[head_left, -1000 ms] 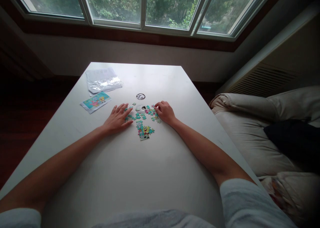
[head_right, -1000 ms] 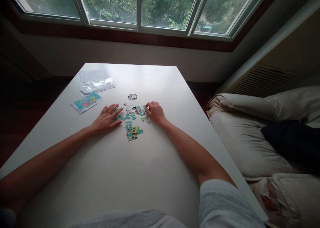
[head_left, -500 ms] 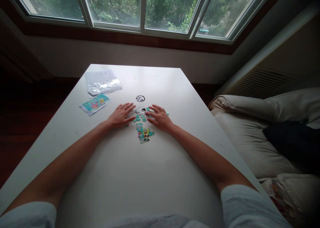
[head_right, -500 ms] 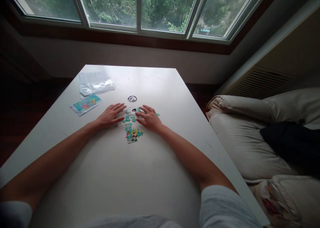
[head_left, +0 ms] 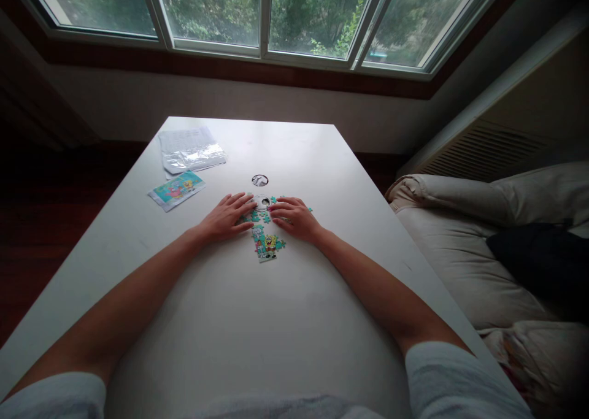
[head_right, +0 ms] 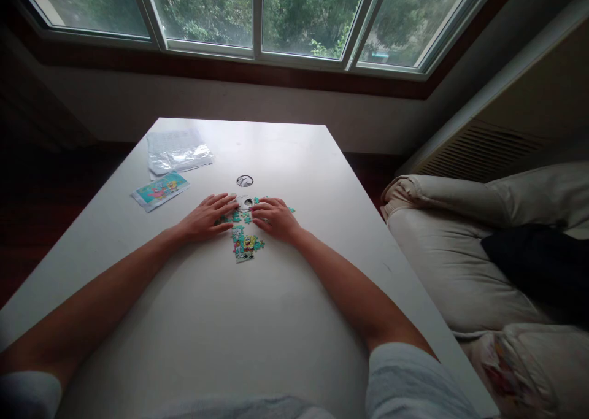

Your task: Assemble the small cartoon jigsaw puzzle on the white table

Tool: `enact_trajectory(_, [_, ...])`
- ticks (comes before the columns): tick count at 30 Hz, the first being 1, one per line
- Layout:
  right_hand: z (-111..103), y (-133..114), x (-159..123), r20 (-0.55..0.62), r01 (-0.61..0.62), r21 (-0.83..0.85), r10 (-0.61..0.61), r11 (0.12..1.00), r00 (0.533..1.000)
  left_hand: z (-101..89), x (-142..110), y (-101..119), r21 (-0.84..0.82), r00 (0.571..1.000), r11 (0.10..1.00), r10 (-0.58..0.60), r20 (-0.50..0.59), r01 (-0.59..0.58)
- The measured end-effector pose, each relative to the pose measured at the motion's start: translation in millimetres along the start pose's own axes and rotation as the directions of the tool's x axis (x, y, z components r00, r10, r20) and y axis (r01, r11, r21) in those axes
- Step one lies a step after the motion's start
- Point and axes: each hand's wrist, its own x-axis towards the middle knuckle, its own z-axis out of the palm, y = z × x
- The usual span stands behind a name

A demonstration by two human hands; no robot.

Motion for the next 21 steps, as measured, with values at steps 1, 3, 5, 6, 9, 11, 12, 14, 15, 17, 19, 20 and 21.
enact_trajectory(1, [0,0,0,-0.011,0.013,0.007,-0.012,1.0,1.0,0.5,0,1,-0.001,1.0,1.0,0.002,0.002,-0.002])
enact_trajectory(3, [-1,0,0,-0.026,0.039,0.025,-0.038,0.999,0.999,1.2,1,1,-0.002,1.0,1.0,-0.001,-0.004,0.001])
enact_trajectory(5, [-2,1,-1,-0.035,0.051,0.041,-0.05,0.998,0.998,1.5,1,1,0.002,1.0,1.0,-0.008,-0.021,0.008])
enact_trajectory(6, [-2,1,-1,-0.039,0.051,0.046,-0.05,0.998,0.998,1.6,0,1,0.005,0.999,1.0,-0.01,-0.031,0.01])
enact_trajectory(9, [-1,2,-1,-0.055,0.033,0.036,-0.031,0.999,0.998,1.4,0,1,0.017,0.998,1.0,-0.013,-0.064,0.014])
enact_trajectory(11, [1,3,-1,-0.072,-0.005,0.007,0.005,1.0,0.997,1.1,-1,0,0.022,0.995,0.999,-0.022,-0.094,0.024])
enact_trajectory(12, [2,3,-1,-0.082,-0.036,-0.011,0.035,0.999,0.996,1.0,-1,0,0.023,0.994,0.999,-0.027,-0.11,0.03])
enact_trajectory(14, [6,1,-1,-0.097,-0.102,-0.048,0.097,0.994,0.991,0.9,-1,-1,0.026,0.989,0.999,-0.035,-0.143,0.039])
enact_trajectory(15, [7,-1,-1,-0.097,-0.127,-0.063,0.121,0.99,0.988,0.8,-1,-1,0.026,0.987,0.999,-0.036,-0.157,0.041])
enact_trajectory(17, [9,-5,0,-0.085,-0.156,-0.09,0.149,0.984,0.985,0.8,-1,-1,0.022,0.983,0.999,-0.038,-0.182,0.043])
enact_trajectory(19, [11,-9,2,-0.071,-0.172,-0.111,0.165,0.979,0.984,1.1,0,-2,0.014,0.979,0.999,-0.045,-0.201,0.048])
enact_trajectory(20, [12,-11,3,-0.068,-0.18,-0.119,0.173,0.976,0.983,1.4,0,-2,0.011,0.977,0.999,-0.046,-0.207,0.05])
enact_trajectory(21, [12,-12,3,-0.066,-0.187,-0.124,0.18,0.975,0.981,1.7,0,-2,0.011,0.977,0.999,-0.047,-0.209,0.05])
